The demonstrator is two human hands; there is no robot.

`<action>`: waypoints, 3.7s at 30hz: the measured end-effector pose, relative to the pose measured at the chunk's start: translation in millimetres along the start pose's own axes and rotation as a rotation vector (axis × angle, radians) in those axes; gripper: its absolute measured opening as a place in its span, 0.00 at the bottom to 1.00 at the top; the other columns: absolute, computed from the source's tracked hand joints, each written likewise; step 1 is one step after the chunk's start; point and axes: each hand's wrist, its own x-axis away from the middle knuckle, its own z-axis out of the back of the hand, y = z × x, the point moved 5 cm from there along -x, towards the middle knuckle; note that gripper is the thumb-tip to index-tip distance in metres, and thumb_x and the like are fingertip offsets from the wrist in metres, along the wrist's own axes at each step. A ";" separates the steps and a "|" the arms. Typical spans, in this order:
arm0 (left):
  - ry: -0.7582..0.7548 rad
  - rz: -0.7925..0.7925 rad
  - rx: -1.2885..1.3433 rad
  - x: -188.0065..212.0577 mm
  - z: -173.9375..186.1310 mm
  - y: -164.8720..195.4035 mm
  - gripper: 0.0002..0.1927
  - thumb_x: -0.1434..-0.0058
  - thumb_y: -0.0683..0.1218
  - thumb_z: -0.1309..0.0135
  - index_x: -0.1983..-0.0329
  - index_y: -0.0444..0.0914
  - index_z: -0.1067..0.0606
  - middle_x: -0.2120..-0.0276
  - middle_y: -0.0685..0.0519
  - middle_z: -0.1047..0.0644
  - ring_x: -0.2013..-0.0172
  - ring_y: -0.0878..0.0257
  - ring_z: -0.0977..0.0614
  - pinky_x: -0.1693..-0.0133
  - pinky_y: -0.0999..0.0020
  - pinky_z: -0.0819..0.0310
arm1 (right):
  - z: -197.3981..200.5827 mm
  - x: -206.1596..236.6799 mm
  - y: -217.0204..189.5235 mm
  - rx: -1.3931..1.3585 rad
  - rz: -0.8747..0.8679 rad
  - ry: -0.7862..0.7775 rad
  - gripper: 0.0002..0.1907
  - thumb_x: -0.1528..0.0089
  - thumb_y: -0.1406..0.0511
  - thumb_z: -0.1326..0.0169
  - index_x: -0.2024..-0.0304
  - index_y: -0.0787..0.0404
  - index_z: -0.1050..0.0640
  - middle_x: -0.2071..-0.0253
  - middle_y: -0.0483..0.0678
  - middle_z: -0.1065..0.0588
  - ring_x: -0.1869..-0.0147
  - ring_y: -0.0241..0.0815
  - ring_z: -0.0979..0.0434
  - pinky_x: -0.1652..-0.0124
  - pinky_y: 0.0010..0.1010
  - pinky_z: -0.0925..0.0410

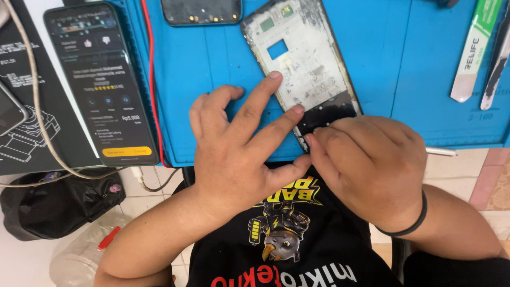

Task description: The person works on a disassembled smartphone frame on a blue repair mat, prying at the edge of the frame and peeling old adhesive and residue from its inner surface by hand. They reposition the frame repeatedly and continue scraping the adhesive off the edges and back of the frame.

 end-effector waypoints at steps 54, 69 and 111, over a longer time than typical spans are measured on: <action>0.005 -0.049 -0.079 -5.0 -24.6 40.4 0.32 0.53 0.65 0.28 0.49 0.46 0.19 0.37 0.49 0.30 0.47 0.45 0.31 0.45 0.46 0.41 | 23.3 35.9 34.3 -0.011 0.233 -0.017 0.07 0.45 0.67 0.35 0.70 0.60 0.22 0.67 0.45 0.25 0.64 0.46 0.23 0.67 0.35 0.30; 0.006 -0.048 -0.075 -3.2 -20.7 35.5 0.32 0.48 0.66 0.28 0.44 0.48 0.20 0.32 0.50 0.32 0.41 0.44 0.32 0.40 0.43 0.42 | 16.2 34.5 43.7 -0.135 0.357 -0.233 0.10 0.48 0.63 0.35 0.68 0.58 0.22 0.70 0.44 0.29 0.65 0.46 0.23 0.69 0.37 0.32; 0.099 -0.106 0.268 33.2 5.7 29.0 0.12 0.39 0.47 0.27 0.55 0.43 0.17 0.51 0.58 0.22 0.46 0.51 0.28 0.44 0.52 0.39 | 26.0 25.0 9.8 -0.337 0.118 -0.209 0.12 0.50 0.70 0.33 0.65 0.63 0.21 0.67 0.50 0.22 0.66 0.50 0.20 0.67 0.38 0.29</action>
